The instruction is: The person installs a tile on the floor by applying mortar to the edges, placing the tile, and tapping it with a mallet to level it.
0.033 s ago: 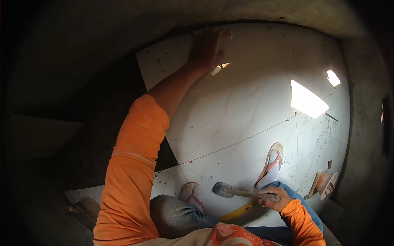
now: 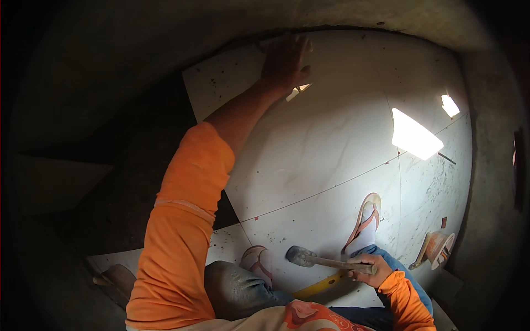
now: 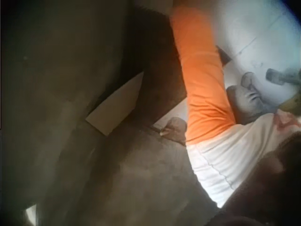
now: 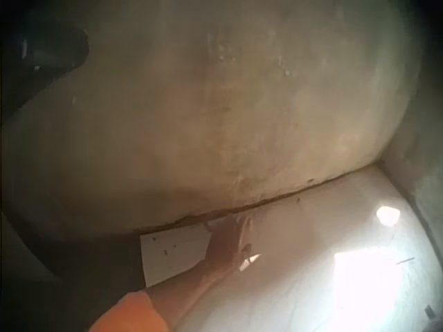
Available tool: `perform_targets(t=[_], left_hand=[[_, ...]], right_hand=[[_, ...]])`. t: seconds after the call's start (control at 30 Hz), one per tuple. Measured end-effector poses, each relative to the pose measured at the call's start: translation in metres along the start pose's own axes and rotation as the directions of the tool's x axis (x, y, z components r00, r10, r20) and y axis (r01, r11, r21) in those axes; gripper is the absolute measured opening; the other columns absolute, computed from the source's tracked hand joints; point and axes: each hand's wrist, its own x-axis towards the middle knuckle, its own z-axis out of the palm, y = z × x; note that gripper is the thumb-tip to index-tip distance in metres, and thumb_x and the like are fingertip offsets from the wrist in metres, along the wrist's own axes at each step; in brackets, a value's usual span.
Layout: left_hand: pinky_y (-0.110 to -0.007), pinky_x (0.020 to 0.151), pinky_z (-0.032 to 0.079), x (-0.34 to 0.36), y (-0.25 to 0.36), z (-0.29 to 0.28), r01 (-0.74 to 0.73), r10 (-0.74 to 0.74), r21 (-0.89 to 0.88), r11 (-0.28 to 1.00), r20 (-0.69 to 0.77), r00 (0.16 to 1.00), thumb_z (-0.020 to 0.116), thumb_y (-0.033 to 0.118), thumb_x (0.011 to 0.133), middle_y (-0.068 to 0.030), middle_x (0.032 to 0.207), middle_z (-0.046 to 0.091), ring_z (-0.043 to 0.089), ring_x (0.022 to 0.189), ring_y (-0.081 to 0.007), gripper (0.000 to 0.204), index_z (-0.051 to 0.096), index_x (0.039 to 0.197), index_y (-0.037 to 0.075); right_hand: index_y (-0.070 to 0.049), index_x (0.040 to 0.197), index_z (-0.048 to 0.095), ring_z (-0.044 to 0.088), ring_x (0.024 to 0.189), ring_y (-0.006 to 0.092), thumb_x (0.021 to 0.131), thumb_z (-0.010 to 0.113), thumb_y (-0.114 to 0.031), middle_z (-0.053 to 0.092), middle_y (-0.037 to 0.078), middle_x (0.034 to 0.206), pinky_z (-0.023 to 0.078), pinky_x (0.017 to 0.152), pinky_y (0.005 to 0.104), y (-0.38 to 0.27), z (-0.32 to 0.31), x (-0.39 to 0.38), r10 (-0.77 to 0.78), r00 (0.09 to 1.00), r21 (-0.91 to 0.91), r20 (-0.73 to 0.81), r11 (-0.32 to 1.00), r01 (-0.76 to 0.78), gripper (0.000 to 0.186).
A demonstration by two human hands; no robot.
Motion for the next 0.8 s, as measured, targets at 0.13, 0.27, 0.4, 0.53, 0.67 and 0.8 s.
perform_targets(t=[0.13,0.27,0.4,0.53,0.67,0.8], left_hand=[[-0.047,0.095,0.044,0.033,-0.005,0.042,0.073,-0.072,0.046,0.996,-0.016,0.997,0.071,0.026,0.076,-0.0154,0.109,0.062,0.056,0.111,-0.0338,0.055,0.055,0.125,0.006],[-0.042,0.080,0.051,0.059,-0.022,0.029,0.190,-0.193,0.053,0.980,0.065,0.979,0.071,0.029,0.077,-0.0111,0.086,0.067,0.066,0.086,-0.0293,0.030,0.068,0.097,0.006],[-0.042,0.088,0.047,0.051,-0.027,-0.022,0.351,-0.302,-0.222,0.910,0.227,0.926,0.069,0.033,0.082,-0.0181,0.110,0.063,0.060,0.101,-0.0303,0.045,0.060,0.113,0.003],[-0.033,0.074,0.052,0.020,-0.053,-0.051,0.238,-0.277,-0.337,0.911,-0.072,0.958,0.071,0.030,0.082,-0.0096,0.084,0.069,0.067,0.081,-0.0200,0.025,0.068,0.090,0.006],[-0.030,0.073,0.052,-0.008,-0.082,-0.069,0.050,-0.104,-0.200,0.979,-0.269,0.957,0.071,0.035,0.086,-0.0096,0.081,0.069,0.067,0.078,-0.0179,0.031,0.067,0.091,0.005],[-0.035,0.081,0.051,-0.046,-0.089,-0.064,0.237,-0.312,-0.391,0.890,-0.141,0.940,0.071,0.034,0.086,-0.0135,0.095,0.068,0.066,0.091,-0.0214,0.035,0.064,0.100,0.002]], right_hand=[[0.002,0.109,0.066,0.065,0.081,0.0108,0.078,0.070,-0.003,0.071,0.009,0.090,0.050,0.078,0.0248,0.002,-0.004,0.001,-0.076,0.997,-0.026,-0.011,0.997,0.075,0.032],[0.000,0.110,0.067,0.065,0.079,0.0111,0.078,0.068,-0.002,0.071,0.007,0.086,0.051,0.076,0.0247,0.003,-0.019,-0.004,0.019,0.997,-0.026,-0.078,0.999,-0.021,0.032],[-0.001,0.111,0.068,0.066,0.076,0.0122,0.077,0.067,-0.002,0.071,0.006,0.084,0.051,0.074,0.0247,-0.010,-0.034,-0.007,0.079,0.988,-0.216,-0.132,0.971,-0.106,0.033],[-0.002,0.106,0.069,0.068,0.072,0.0214,0.076,0.065,-0.008,0.070,0.014,0.081,0.053,0.072,0.0308,-0.014,-0.045,-0.008,0.179,0.969,-0.327,-0.172,0.917,-0.227,0.030],[-0.002,0.092,0.067,0.066,0.077,0.0409,0.073,0.061,-0.016,0.066,0.023,0.077,0.054,0.072,0.0434,0.013,-0.053,-0.004,0.095,0.979,-0.633,-0.183,0.751,-0.191,0.024],[-0.003,0.089,0.063,0.064,0.071,0.0413,0.074,0.059,-0.020,0.066,0.021,0.076,0.052,0.068,0.0491,0.070,-0.059,0.023,0.139,0.975,-0.817,-0.171,0.534,-0.219,0.023]])
